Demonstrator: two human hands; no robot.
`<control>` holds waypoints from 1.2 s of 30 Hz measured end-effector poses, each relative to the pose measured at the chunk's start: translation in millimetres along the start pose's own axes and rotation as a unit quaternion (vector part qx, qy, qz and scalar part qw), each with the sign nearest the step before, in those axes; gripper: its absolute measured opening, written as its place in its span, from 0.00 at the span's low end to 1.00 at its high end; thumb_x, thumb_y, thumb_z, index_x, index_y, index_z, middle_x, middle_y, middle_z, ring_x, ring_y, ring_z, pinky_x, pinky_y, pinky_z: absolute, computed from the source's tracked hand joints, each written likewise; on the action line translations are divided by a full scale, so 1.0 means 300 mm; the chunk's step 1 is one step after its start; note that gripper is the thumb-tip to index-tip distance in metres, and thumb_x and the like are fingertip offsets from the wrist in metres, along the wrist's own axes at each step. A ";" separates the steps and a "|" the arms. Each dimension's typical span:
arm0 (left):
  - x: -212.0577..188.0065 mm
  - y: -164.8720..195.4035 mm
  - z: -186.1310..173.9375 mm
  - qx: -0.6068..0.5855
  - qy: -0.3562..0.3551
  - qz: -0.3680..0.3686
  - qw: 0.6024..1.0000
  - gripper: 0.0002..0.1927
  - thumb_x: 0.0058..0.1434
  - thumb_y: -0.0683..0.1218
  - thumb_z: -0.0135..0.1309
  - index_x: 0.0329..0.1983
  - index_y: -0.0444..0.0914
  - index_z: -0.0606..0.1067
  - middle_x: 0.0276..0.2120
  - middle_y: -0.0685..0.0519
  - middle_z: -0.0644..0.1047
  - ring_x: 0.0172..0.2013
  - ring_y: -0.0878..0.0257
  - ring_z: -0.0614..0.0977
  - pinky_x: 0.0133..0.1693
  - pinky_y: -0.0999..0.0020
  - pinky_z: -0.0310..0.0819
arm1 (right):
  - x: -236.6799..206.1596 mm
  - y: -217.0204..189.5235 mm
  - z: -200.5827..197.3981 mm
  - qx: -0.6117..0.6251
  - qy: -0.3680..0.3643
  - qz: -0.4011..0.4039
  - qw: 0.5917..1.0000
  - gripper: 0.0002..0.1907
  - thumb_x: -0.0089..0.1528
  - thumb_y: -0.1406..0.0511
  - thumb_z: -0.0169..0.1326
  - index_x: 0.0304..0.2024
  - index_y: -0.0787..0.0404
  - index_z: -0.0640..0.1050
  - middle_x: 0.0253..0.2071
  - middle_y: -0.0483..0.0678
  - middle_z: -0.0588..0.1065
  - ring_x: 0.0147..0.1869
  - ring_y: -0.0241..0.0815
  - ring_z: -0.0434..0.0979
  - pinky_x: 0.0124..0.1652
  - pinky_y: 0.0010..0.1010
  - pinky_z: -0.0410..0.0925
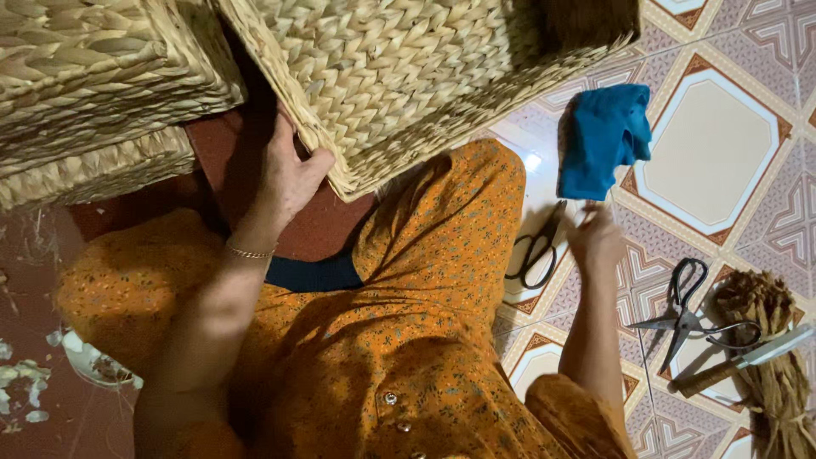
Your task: The person wipes the interior and exterior surfaces of a woven basket with a blue cloth, then uses scissors to trim loose strands. The person repeats the wiping and trimming on the same basket and then picks up another basket from a stack.
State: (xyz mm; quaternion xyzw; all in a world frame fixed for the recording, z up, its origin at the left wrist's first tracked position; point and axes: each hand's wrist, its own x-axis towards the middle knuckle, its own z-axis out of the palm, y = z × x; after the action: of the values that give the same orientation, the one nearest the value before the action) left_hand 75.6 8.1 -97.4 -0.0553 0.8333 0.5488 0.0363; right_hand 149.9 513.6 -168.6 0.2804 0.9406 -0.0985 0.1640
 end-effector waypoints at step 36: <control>-0.152 -0.032 0.027 -0.097 0.003 -0.002 0.995 0.50 0.65 0.43 0.60 0.80 0.34 0.41 0.72 0.35 0.63 0.69 0.46 0.69 0.69 0.56 0.66 | -0.126 -0.268 -0.472 0.550 -0.020 -0.260 0.794 0.21 0.73 0.68 0.60 0.67 0.65 0.71 0.33 0.41 0.70 0.27 0.26 0.63 0.26 0.17 0.56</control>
State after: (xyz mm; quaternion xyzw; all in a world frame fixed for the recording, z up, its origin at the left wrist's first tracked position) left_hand 122.0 14.2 -103.6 -0.0618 0.7760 0.6271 0.0292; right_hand 98.8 467.8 -16.2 0.0664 0.7621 -0.6433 -0.0306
